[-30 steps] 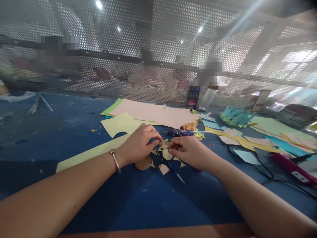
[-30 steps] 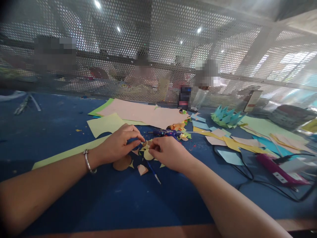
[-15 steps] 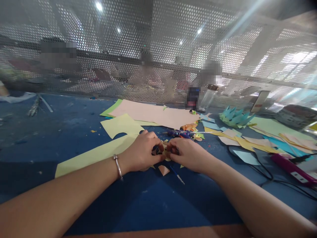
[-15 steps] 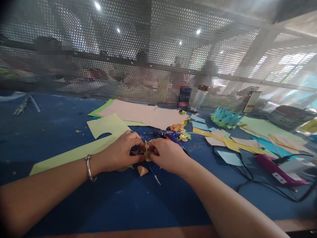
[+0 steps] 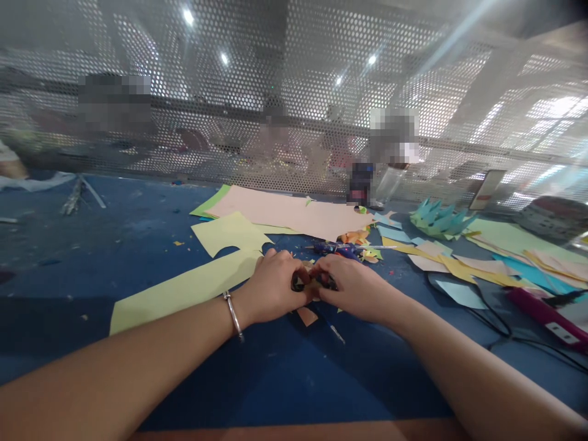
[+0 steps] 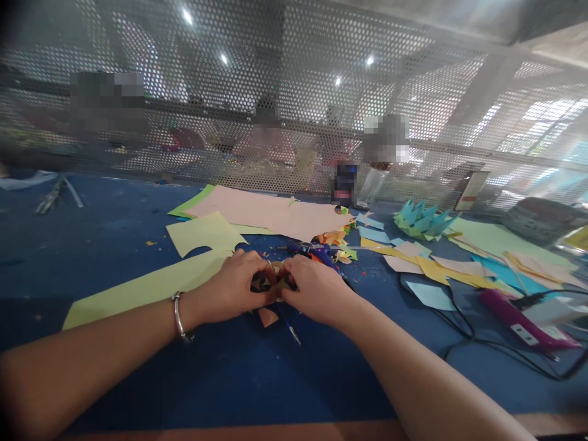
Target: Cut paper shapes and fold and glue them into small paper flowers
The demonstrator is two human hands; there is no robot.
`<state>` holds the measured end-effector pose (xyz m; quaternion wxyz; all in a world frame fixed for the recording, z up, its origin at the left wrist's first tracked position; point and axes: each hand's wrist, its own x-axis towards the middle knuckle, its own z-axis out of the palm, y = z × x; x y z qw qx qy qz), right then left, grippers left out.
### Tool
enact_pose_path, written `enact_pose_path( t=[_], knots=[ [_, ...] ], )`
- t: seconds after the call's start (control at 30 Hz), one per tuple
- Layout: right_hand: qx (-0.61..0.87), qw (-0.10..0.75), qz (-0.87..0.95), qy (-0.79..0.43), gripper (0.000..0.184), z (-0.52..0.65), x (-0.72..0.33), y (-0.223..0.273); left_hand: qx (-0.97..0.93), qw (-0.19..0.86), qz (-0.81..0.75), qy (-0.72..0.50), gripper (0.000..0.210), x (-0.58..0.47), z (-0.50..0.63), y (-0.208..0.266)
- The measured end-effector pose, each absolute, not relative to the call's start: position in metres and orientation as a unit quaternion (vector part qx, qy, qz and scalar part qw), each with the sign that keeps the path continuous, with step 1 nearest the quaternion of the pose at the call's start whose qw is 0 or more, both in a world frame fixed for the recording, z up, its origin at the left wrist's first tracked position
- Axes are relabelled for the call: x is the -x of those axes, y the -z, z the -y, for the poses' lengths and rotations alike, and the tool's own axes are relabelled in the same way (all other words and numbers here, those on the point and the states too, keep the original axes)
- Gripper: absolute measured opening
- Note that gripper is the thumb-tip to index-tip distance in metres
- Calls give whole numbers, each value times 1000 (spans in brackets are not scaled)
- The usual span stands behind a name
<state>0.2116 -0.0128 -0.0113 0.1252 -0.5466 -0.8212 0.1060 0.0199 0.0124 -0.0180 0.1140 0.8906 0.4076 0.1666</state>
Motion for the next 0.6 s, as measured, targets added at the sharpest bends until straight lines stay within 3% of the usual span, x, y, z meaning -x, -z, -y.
enact_pose_path(
  t=[0.17,0.6],
  knots=[
    [537,132,822,-134,7,14,-212,11,-889,125,-394,-197,24,-18,-12,19],
    [532,143,828,-106,14,10,-209,15,-882,138,-398,-210,29,-15,-13,22]
  ],
)
